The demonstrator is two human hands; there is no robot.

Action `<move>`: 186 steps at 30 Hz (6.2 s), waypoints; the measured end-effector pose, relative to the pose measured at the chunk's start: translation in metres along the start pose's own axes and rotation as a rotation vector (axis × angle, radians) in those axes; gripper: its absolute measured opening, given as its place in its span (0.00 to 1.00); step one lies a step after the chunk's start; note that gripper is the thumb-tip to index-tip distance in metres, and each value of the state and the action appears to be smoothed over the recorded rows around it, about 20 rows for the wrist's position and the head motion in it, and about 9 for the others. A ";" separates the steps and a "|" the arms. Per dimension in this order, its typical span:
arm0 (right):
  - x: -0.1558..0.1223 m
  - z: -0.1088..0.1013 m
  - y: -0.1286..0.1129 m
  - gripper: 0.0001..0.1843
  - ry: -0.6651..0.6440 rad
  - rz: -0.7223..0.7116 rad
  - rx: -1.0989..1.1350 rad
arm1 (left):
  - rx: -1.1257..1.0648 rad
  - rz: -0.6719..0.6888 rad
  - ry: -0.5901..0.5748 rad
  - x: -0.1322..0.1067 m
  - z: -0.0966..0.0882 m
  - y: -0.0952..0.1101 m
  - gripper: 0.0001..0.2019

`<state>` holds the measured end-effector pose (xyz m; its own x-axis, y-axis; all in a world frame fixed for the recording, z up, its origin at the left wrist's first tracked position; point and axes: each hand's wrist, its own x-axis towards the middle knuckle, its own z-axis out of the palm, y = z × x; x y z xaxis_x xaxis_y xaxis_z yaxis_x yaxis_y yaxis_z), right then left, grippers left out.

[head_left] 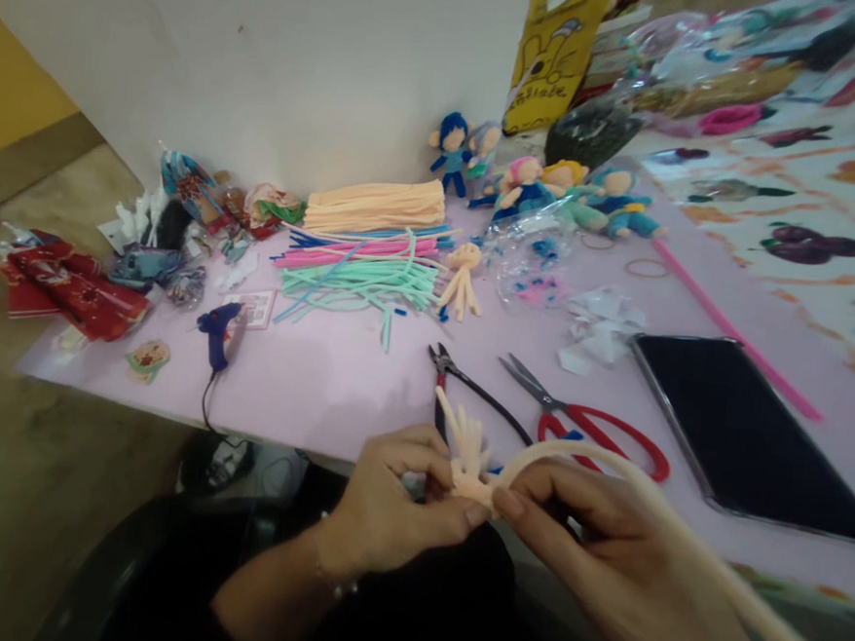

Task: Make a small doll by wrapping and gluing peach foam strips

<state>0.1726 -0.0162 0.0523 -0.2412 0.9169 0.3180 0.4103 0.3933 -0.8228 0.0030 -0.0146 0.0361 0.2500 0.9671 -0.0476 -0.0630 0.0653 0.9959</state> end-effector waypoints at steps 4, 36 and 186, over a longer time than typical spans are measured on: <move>0.001 -0.002 -0.001 0.16 -0.027 0.075 0.091 | -0.040 -0.001 0.006 0.000 -0.002 -0.004 0.18; 0.001 -0.003 0.005 0.10 -0.099 -0.119 0.033 | -0.285 -0.144 -0.056 0.001 -0.014 -0.007 0.17; 0.011 0.016 0.019 0.11 0.202 -0.353 -0.138 | -0.496 -0.322 0.233 -0.002 0.018 -0.014 0.26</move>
<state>0.1636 0.0004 0.0328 -0.2167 0.7137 0.6661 0.4502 0.6784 -0.5806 0.0211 -0.0221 0.0233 0.1177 0.9043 -0.4102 -0.4742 0.4142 0.7769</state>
